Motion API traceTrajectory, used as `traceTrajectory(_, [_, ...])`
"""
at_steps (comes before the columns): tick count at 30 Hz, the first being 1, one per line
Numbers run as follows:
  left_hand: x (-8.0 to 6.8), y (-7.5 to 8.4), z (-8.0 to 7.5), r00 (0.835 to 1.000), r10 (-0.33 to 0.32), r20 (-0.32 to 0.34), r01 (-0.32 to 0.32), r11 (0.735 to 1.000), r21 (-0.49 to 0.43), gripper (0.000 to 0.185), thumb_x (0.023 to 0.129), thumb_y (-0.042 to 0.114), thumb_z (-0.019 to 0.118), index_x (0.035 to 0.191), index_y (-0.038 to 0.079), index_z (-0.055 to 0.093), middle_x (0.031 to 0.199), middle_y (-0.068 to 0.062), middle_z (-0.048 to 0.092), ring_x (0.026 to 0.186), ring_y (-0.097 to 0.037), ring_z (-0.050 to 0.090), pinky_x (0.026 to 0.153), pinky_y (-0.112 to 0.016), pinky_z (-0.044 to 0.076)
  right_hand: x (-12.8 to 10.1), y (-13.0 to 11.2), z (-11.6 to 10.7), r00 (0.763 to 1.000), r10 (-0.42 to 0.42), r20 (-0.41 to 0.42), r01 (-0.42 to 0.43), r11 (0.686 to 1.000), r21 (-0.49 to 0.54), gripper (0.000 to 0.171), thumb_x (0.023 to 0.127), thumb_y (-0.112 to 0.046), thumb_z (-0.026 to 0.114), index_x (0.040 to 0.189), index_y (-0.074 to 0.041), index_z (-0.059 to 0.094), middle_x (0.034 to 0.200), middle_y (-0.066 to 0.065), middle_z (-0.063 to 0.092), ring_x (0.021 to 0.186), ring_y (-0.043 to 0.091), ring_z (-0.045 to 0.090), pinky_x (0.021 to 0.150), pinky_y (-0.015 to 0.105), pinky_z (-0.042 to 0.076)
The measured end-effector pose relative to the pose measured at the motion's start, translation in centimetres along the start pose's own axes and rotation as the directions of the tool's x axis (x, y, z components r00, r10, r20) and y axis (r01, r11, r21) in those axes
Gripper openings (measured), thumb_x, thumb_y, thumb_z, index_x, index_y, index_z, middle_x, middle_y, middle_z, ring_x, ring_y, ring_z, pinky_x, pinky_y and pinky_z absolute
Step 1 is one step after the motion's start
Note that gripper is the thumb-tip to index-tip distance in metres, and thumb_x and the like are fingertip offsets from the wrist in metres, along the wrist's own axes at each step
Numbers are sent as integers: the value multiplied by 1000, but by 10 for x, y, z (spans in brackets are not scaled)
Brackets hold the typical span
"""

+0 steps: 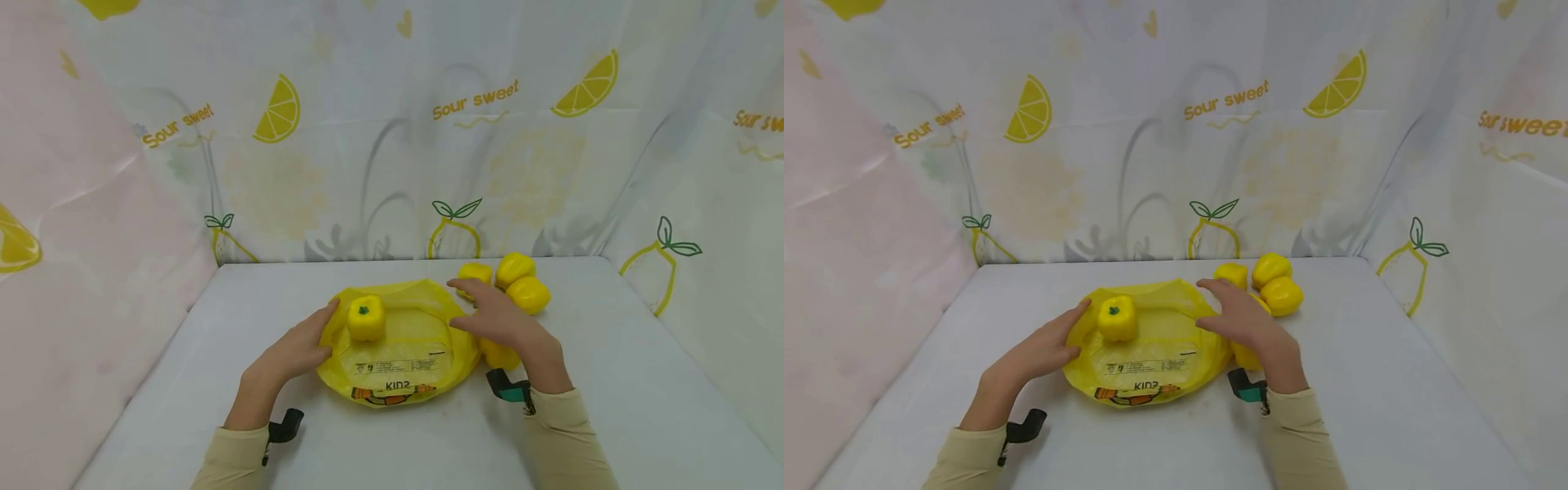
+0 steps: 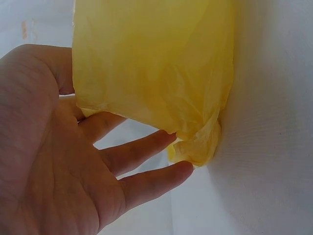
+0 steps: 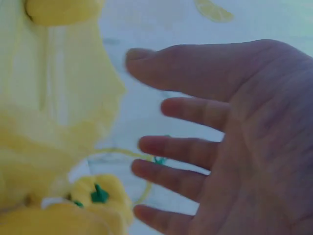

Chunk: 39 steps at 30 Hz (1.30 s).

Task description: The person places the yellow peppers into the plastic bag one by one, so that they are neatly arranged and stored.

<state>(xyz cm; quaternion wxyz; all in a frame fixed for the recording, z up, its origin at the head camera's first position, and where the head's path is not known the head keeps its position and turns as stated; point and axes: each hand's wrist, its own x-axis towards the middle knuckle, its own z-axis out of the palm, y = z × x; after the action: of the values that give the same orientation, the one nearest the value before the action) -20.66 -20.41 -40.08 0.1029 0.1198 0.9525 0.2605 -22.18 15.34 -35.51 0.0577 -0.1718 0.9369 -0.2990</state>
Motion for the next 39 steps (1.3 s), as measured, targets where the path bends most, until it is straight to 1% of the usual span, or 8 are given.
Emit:
traceTrajectory(2, [-1,0,0,1000,3,-1,-3,1000,3,82,89,8,52,161,16,13,166,-11,22,153,-36,22,123,-57,20,-5,7,-9,1000,18,25,-18,1000,13,69,89,-27,70,151,-12,42,155,14,43,138,39,44,112,57,40])
traceTrajectory(6, [-1,1,-1,1000,3,2,-3,1000,2,82,88,8,51,161,16,13,166,-12,22,153,-36,22,123,-58,20,-14,23,-22,996,40,82,-44,998,44,67,88,-28,71,147,-8,46,148,18,49,131,40,48,103,55,46])
traceTrajectory(15, [0,-1,1,1000,4,15,-4,1000,6,82,89,8,50,161,16,11,166,-11,21,153,-36,21,123,-58,20,-30,44,-40,982,79,171,-95,992,86,65,85,-29,73,143,-8,51,137,20,55,123,35,50,97,49,51])
traceTrajectory(20, [0,-2,2,1000,5,12,-5,1000,16,81,90,9,50,161,15,12,166,-11,22,153,-36,22,123,-57,20,-33,49,-42,965,74,252,-102,990,96,68,81,-24,75,142,-8,51,137,20,53,125,36,49,102,54,46])
traceTrajectory(25, [-1,-2,1,1000,5,5,-5,1000,15,81,90,9,51,161,15,14,165,-12,24,152,-36,23,123,-58,21,-33,55,-38,946,60,319,-110,984,142,71,76,-13,78,142,-7,52,146,20,49,133,38,44,112,62,35])
traceTrajectory(31, [-1,-3,1,1000,10,3,-10,1000,12,82,88,8,51,161,15,15,165,-12,25,152,-37,24,122,-58,21,-30,60,-33,936,86,342,-137,982,127,78,71,-10,79,144,-14,52,152,16,44,132,35,41,109,59,36])
traceTrajectory(37, [-1,-3,2,1000,12,3,-12,1000,14,82,87,8,51,161,16,15,165,-12,25,152,-36,24,122,-58,22,-28,63,-30,941,95,323,-140,983,116,79,69,-11,79,143,-16,53,151,15,45,125,32,43,104,52,40])
traceTrajectory(39, [-1,-3,2,1000,14,4,-14,1000,14,82,87,8,51,161,16,15,165,-12,26,152,-36,25,122,-58,22,-28,63,-30,945,105,309,-146,983,110,78,68,-12,79,142,-16,54,149,15,47,124,31,44,104,53,39])
